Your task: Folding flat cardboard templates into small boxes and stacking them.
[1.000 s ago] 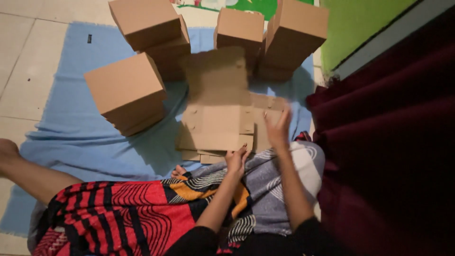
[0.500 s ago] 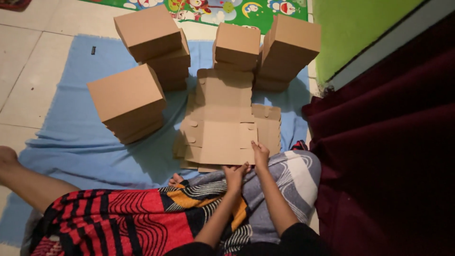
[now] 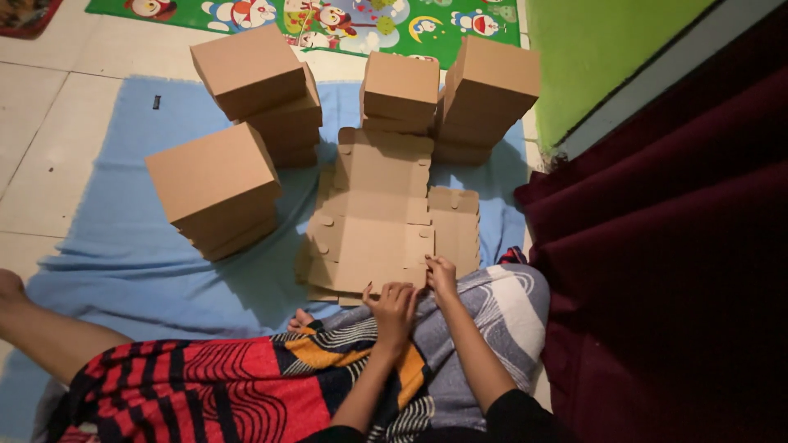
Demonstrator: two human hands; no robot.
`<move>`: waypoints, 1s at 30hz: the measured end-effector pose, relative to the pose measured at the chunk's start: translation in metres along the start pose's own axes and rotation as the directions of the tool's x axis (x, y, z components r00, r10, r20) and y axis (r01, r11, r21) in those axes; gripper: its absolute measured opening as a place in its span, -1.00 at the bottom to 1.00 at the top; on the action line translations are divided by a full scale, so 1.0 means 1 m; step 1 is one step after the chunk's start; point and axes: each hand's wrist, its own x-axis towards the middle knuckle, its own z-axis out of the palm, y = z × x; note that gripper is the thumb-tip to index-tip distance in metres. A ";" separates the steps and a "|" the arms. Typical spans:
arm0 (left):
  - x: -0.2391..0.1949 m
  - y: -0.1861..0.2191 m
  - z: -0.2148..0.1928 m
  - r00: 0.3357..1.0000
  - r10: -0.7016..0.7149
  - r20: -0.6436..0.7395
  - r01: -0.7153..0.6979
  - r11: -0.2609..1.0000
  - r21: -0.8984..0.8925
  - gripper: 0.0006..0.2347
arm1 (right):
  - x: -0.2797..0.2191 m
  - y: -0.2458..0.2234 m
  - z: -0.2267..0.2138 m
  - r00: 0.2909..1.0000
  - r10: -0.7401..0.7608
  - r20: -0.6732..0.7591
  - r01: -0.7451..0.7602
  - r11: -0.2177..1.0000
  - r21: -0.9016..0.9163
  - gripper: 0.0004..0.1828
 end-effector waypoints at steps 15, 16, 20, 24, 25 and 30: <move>0.039 -0.028 0.028 0.973 -0.210 0.095 0.221 0.967 -0.126 -0.96 | -0.031 -0.032 0.007 0.995 0.015 0.101 -0.018 0.999 0.030 -0.72; 0.041 -0.029 0.035 0.973 -0.210 0.094 0.221 0.967 -0.126 -0.96 | -0.030 -0.032 0.007 0.995 0.014 0.101 -0.017 0.999 0.030 -0.72; 0.045 -0.029 0.049 0.937 -0.273 0.217 0.299 0.949 -0.095 -0.94 | -0.040 -0.037 0.008 0.994 0.036 0.105 -0.047 0.993 0.104 -0.70; 0.054 -0.019 0.041 0.920 -0.336 0.204 0.365 0.922 -0.130 -0.94 | -0.033 -0.035 0.010 0.985 0.058 0.160 -0.087 0.980 0.179 -0.72; 0.055 -0.016 0.039 0.919 -0.336 0.204 0.366 0.922 -0.131 -0.94 | -0.037 -0.039 0.009 0.986 0.058 0.159 -0.086 0.980 0.179 -0.72; 0.060 -0.007 0.027 0.902 -0.383 0.197 0.410 0.904 -0.118 -0.91 | -0.032 -0.038 0.010 0.966 0.122 0.230 -0.179 0.953 0.245 -0.74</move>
